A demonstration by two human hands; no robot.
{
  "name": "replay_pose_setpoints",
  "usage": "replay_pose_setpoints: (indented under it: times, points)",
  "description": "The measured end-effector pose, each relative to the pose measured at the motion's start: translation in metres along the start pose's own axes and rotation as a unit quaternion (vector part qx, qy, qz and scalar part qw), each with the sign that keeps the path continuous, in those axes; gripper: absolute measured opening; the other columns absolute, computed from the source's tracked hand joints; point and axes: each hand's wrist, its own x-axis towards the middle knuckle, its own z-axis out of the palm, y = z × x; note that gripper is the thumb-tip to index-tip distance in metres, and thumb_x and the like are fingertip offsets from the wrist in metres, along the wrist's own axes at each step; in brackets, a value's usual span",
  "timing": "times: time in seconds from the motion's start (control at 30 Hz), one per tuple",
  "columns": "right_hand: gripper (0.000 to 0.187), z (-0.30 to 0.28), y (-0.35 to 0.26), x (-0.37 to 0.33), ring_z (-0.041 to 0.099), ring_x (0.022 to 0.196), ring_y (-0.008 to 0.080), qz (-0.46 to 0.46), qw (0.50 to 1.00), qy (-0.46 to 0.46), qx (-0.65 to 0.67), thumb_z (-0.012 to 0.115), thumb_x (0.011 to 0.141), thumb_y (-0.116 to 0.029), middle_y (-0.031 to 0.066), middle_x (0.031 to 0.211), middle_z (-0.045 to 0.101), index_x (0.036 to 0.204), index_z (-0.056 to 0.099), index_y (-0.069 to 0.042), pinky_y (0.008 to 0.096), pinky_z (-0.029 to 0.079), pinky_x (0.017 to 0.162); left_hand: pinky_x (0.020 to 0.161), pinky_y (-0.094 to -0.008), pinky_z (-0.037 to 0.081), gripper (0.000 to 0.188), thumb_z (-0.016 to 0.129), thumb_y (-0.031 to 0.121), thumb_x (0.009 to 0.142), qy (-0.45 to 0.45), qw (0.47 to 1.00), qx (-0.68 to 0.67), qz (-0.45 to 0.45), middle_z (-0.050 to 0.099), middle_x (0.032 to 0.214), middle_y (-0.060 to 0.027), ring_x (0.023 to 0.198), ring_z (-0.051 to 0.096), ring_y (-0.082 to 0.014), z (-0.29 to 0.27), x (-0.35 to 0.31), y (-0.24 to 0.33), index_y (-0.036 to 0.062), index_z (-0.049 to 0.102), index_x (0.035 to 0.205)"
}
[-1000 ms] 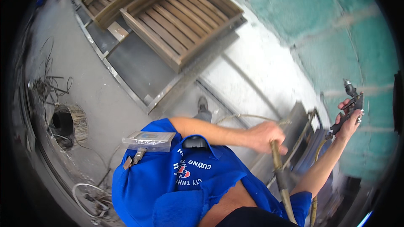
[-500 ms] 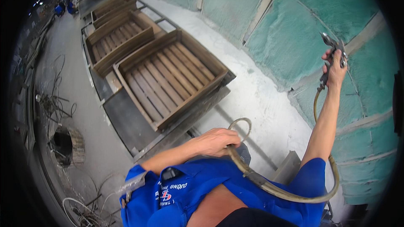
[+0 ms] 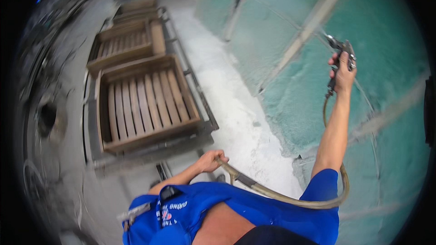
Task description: The person uses a spray gun connected to a hose to apply a coating to multiple wooden slatted benches arranged on a metal rack. They move along the rack, spraying each bench systematically from different angles.
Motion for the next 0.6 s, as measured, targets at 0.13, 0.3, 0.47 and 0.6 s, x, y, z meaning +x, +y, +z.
replay_pose_setpoints:
  times: [0.13,0.3,0.47,0.6]
  points:
    - [0.054,-0.006,0.095,-0.002,0.067,0.078,0.0097,0.087,0.985,-0.149,0.001,0.060,0.107,-0.039,0.0036,0.095,0.067,0.152,0.051,-0.011,0.0207,0.045,0.044,0.060,-0.0397,0.046,0.036,0.079,0.033,0.090,-0.019,0.996,-0.057,-0.067,0.060,0.067,-0.0113,0.062,0.054,-0.0241,0.051,-0.002,0.036,0.0032,0.060,0.080]
    - [0.050,0.062,0.216,-0.061,0.066,0.074,0.0083,0.160,0.955,-0.247,0.021,0.063,0.105,-0.036,0.0002,0.089,0.068,0.149,0.056,-0.013,0.0222,0.044,0.045,0.076,-0.0371,0.053,0.027,0.073,0.027,0.097,-0.035,0.984,-0.067,-0.159,0.073,0.092,-0.0101,0.087,0.068,-0.0210,0.072,0.002,0.051,0.0030,0.065,0.088]
    - [0.049,0.164,0.296,-0.060,0.066,0.073,0.0087,0.235,0.906,-0.323,0.141,0.063,0.105,-0.029,0.0033,0.090,0.068,0.150,0.055,-0.011,0.0214,0.045,0.046,0.097,-0.0373,0.049,0.030,0.071,0.019,0.098,0.016,0.947,-0.214,-0.239,0.070,0.108,-0.0095,0.100,0.063,-0.0189,0.081,0.042,0.039,0.0046,0.052,0.080]
    - [0.045,0.242,0.336,-0.033,0.062,0.067,0.0081,0.137,0.916,-0.349,0.145,0.068,0.101,-0.025,-0.0009,0.082,0.066,0.143,0.063,-0.012,0.0265,0.052,0.060,0.110,-0.0417,0.044,0.030,0.071,0.020,0.099,0.048,0.969,-0.166,-0.178,0.069,0.102,-0.0083,0.100,0.062,-0.0230,0.084,0.072,0.028,0.0065,0.053,0.079]
